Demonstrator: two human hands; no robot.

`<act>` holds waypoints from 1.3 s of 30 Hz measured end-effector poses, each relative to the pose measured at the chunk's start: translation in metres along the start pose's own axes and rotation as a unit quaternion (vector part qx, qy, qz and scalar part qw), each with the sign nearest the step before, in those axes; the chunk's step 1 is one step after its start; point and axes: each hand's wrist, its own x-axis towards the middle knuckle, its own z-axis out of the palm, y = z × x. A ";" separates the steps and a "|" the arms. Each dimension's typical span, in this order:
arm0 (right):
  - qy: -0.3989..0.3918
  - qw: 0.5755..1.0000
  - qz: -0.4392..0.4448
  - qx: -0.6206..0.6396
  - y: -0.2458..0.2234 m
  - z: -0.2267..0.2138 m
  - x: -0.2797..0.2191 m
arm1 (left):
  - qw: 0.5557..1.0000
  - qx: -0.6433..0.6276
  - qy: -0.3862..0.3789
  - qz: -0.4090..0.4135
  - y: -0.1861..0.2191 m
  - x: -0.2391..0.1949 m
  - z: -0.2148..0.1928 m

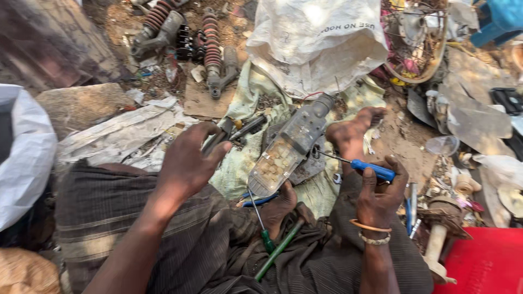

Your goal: The person is repairing a motor by prying open its casing and manipulating internal components. They use a screwdriver and pliers to remove parts and adjust the motor while sitting on the ground.

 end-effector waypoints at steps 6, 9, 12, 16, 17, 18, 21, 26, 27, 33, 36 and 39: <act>-0.030 0.998 -0.022 0.051 -0.036 0.017 -0.027 | 0.981 -0.072 -0.150 0.103 0.001 0.052 0.115; -0.052 0.998 -0.027 0.003 -0.044 0.033 -0.040 | 0.973 -0.065 -0.184 0.125 -0.007 0.042 0.144; -0.070 0.985 -0.050 -0.152 -0.050 0.044 -0.040 | 0.962 -0.032 -0.145 0.231 0.001 0.040 0.152; -0.072 0.990 -0.025 -0.116 -0.050 0.050 -0.040 | 0.939 0.058 -0.182 0.286 0.006 0.035 0.156; -0.074 0.989 -0.033 -0.123 -0.050 0.049 -0.039 | 0.933 0.085 -0.189 0.292 0.007 0.035 0.157; -0.076 0.988 -0.042 -0.130 -0.050 0.048 -0.038 | 0.935 0.066 -0.179 0.300 0.007 0.035 0.157; -0.086 0.990 -0.025 -0.109 -0.053 0.050 -0.035 | 0.937 0.037 -0.157 0.310 0.005 0.037 0.155; -0.093 0.988 -0.046 -0.113 -0.059 0.053 -0.032 | 0.937 0.021 -0.119 0.328 0.005 0.035 0.153; -0.094 0.988 -0.048 -0.114 -0.060 0.054 -0.032 | 0.938 0.025 -0.128 0.322 0.005 0.035 0.152; -0.093 0.988 -0.017 -0.121 -0.062 0.057 -0.032 | 0.942 0.025 -0.168 0.291 0.006 0.036 0.151; -0.107 0.982 -0.079 -0.133 -0.061 0.055 -0.032 | 0.940 0.041 -0.154 0.303 0.005 0.036 0.153; -0.135 0.976 -0.119 -0.127 -0.058 0.055 -0.029 | 0.941 0.048 -0.182 0.280 0.005 0.037 0.154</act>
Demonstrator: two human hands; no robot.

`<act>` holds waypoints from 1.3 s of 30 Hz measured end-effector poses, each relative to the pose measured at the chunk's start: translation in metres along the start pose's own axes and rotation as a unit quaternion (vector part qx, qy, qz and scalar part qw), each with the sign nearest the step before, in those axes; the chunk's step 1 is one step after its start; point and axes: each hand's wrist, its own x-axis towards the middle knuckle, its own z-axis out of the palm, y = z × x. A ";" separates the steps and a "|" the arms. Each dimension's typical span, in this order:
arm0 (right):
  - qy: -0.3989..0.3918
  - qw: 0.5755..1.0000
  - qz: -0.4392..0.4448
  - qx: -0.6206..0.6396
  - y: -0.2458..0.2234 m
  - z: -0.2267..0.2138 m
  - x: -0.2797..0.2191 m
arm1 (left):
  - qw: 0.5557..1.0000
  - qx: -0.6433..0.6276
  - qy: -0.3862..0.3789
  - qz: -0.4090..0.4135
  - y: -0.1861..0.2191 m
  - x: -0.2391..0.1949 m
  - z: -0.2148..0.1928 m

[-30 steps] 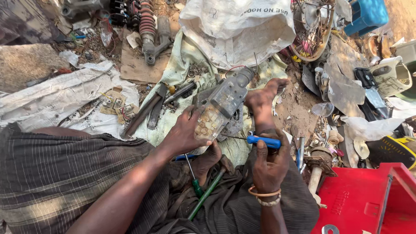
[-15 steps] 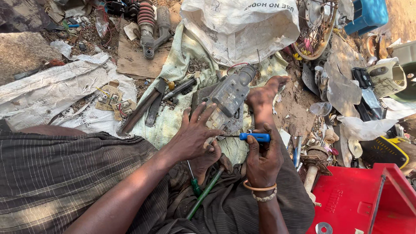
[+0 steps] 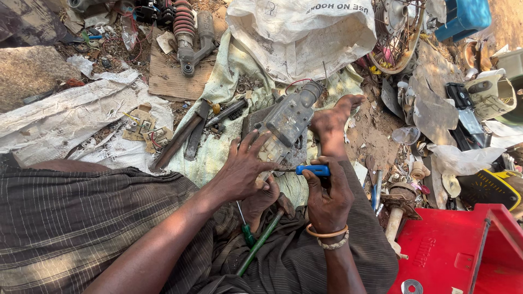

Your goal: The person is repairing a motor by prying open its casing and manipulating internal components. They use a screwdriver and pliers to remove parts and adjust the motor while sitting on the ground.

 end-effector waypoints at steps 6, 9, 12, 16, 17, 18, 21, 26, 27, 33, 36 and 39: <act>0.023 0.990 0.107 0.094 0.003 0.001 0.001 | 0.999 -0.011 0.031 0.017 -0.001 -0.001 0.002; 0.012 0.989 0.101 0.107 0.001 -0.002 0.004 | 0.999 -0.011 0.033 0.016 -0.003 0.001 0.002; -0.012 0.998 0.060 0.021 -0.001 -0.006 0.010 | 1.000 -0.007 0.003 -0.006 -0.002 -0.001 0.003; 0.005 0.998 -0.013 -0.063 0.003 -0.009 0.020 | 0.986 -0.013 0.163 -0.036 0.004 -0.015 0.010; 0.013 0.999 -0.002 -0.043 0.005 -0.009 0.022 | 0.969 -0.033 0.240 -0.052 0.006 -0.017 0.013; 0.005 0.998 0.014 0.059 0.006 -0.003 0.023 | 0.970 -0.106 0.178 -0.130 0.005 -0.023 0.015; 0.028 0.928 0.090 0.361 0.009 0.016 0.021 | 0.922 -0.262 0.039 -0.284 -0.001 -0.028 0.018; 0.179 0.818 0.172 0.520 0.004 0.057 0.017 | 0.897 -0.298 0.022 -0.325 -0.004 -0.018 0.019; 0.179 0.838 0.175 0.485 0.003 0.066 0.020 | 0.904 -0.291 0.014 -0.314 -0.003 -0.015 0.019; 0.226 0.863 0.182 0.413 0.012 0.092 0.013 | 0.958 -0.191 0.060 -0.204 -0.009 -0.009 0.041; 0.239 0.830 0.184 0.470 0.021 0.083 0.005 | 0.958 -0.176 0.110 -0.198 -0.027 -0.010 0.053; 0.172 0.906 0.190 0.336 0.018 0.063 0.001 | 0.967 -0.104 0.202 -0.116 -0.036 -0.008 0.058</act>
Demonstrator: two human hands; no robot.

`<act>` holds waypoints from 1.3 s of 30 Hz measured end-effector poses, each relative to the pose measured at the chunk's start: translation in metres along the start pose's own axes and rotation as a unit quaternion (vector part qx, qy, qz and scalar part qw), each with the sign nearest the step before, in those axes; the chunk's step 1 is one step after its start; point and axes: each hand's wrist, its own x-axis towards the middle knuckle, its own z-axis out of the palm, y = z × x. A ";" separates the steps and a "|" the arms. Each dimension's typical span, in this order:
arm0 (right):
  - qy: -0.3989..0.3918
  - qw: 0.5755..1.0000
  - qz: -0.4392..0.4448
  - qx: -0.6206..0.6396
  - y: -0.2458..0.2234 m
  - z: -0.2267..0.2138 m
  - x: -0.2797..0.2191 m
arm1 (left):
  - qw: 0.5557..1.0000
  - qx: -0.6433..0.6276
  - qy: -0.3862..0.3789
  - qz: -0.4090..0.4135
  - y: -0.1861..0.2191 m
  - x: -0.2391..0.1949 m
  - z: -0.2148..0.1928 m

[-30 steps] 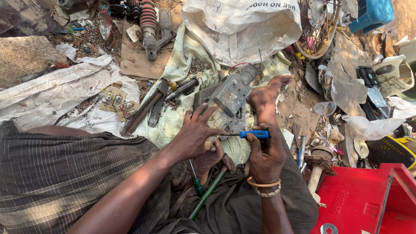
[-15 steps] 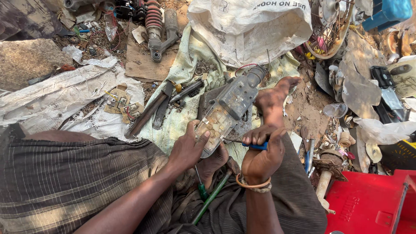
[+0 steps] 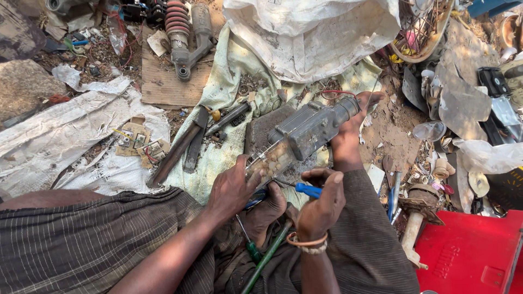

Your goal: The person is repairing a motor by prying open its casing and manipulating internal components. They use a screwdriver and pliers to remove parts and adjust the motor while sitting on the ground.

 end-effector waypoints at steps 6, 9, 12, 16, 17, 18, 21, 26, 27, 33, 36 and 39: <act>-0.160 0.896 0.090 -0.405 -0.040 -0.057 -0.004 | 0.996 -0.023 -0.067 -0.054 0.005 0.011 -0.011; -0.189 0.838 0.344 -0.379 -0.029 -0.084 -0.008 | 0.995 0.004 -0.086 -0.057 0.010 0.012 -0.017; -0.191 0.831 0.335 -0.400 -0.010 -0.093 -0.016 | 0.994 0.085 -0.068 -0.018 0.022 0.019 -0.016; -0.125 0.872 0.224 -0.416 -0.004 -0.089 -0.039 | 0.983 0.177 -0.027 0.051 0.039 0.023 -0.012; -0.109 0.881 0.173 -0.426 -0.006 -0.087 -0.043 | 0.980 0.187 -0.051 0.033 0.042 0.026 -0.010; -0.106 0.885 0.165 -0.423 -0.006 -0.084 -0.046 | 0.979 0.190 -0.065 0.030 0.042 0.029 -0.010; -0.088 0.897 0.175 -0.397 -0.006 -0.077 -0.061 | 0.976 0.194 -0.099 0.025 0.038 0.027 -0.008; -0.049 0.900 0.229 -0.367 -0.001 -0.057 -0.073 | 0.978 0.191 -0.066 0.052 0.034 0.032 -0.010; -0.051 0.902 0.218 -0.369 -0.003 -0.057 -0.077 | 0.978 0.188 -0.075 0.043 0.035 0.030 -0.008; -0.057 0.896 0.192 -0.395 -0.008 -0.055 -0.085 | 0.979 0.184 -0.077 0.036 0.032 0.026 -0.004; -0.060 0.893 0.187 -0.404 -0.009 -0.051 -0.080 | 0.979 0.187 -0.060 0.048 0.031 0.030 -0.004; -0.063 0.883 0.189 -0.425 -0.012 -0.050 -0.081 | 0.980 0.184 -0.053 0.055 0.031 0.027 -0.003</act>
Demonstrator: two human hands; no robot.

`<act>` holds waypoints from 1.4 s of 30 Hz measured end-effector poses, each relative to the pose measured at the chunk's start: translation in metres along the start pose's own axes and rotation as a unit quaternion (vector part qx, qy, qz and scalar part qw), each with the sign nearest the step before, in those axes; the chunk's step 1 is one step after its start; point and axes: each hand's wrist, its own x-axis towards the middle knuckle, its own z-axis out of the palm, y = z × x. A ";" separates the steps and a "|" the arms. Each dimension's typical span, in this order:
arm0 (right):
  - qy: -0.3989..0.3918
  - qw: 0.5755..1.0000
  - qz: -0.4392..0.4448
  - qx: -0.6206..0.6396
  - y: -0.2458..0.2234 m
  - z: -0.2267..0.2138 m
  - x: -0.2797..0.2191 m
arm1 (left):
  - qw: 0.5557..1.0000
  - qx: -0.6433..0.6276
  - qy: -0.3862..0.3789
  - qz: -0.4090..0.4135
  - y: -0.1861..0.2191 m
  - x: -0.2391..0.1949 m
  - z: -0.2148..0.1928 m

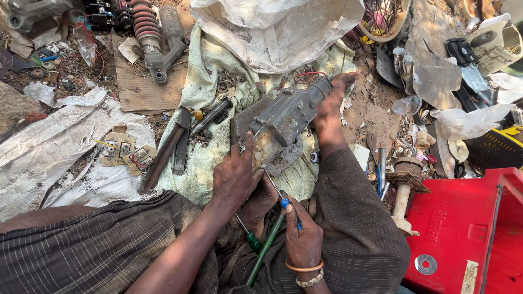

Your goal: The person is repairing a motor by prying open its casing and manipulating internal components. They use a screwdriver and pliers to remove parts and adjust the motor while sitting on the ground.

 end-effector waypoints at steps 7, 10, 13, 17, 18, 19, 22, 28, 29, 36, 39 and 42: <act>0.028 0.992 -0.094 -0.084 -0.004 0.000 -0.003 | 1.000 -0.009 -0.002 0.000 -0.001 -0.001 0.004; 0.033 0.985 -0.133 -0.106 -0.010 -0.001 -0.001 | 1.000 0.002 -0.027 -0.005 -0.003 0.001 0.005; -0.022 0.984 -0.046 -0.171 -0.018 -0.006 0.004 | 0.999 0.009 -0.032 -0.006 -0.003 0.002 0.005; -0.055 0.967 -0.064 -0.241 -0.028 -0.020 0.024 | 0.999 0.011 -0.038 -0.006 -0.001 0.002 0.001; -0.109 0.978 0.001 -0.180 -0.030 -0.024 0.031 | 0.999 0.007 -0.041 -0.005 0.000 0.001 0.000; -0.161 0.978 0.067 -0.117 -0.031 -0.028 0.040 | 0.999 0.003 -0.045 -0.004 0.001 0.000 -0.002; -0.269 0.941 0.181 0.098 -0.033 -0.038 0.069 | 0.999 0.001 -0.049 0.008 0.002 0.000 -0.012; -0.266 0.962 0.053 0.016 -0.016 -0.038 0.093 | 0.997 -0.024 -0.078 0.002 0.004 0.000 -0.019; -0.247 0.967 -0.028 -0.062 -0.014 -0.036 0.096 | 0.997 -0.021 -0.079 0.000 0.002 0.002 -0.018; -0.241 0.740 -0.427 -0.461 -0.002 -0.040 0.085 | 0.998 -0.042 -0.035 0.004 -0.007 0.000 0.001; -0.238 0.734 -0.419 -0.479 -0.019 -0.048 0.091 | 0.998 -0.055 -0.010 0.022 -0.002 0.006 -0.005; -0.215 0.866 -0.281 -0.352 -0.025 -0.050 0.087 | 0.998 -0.041 -0.035 0.011 -0.003 -0.002 -0.007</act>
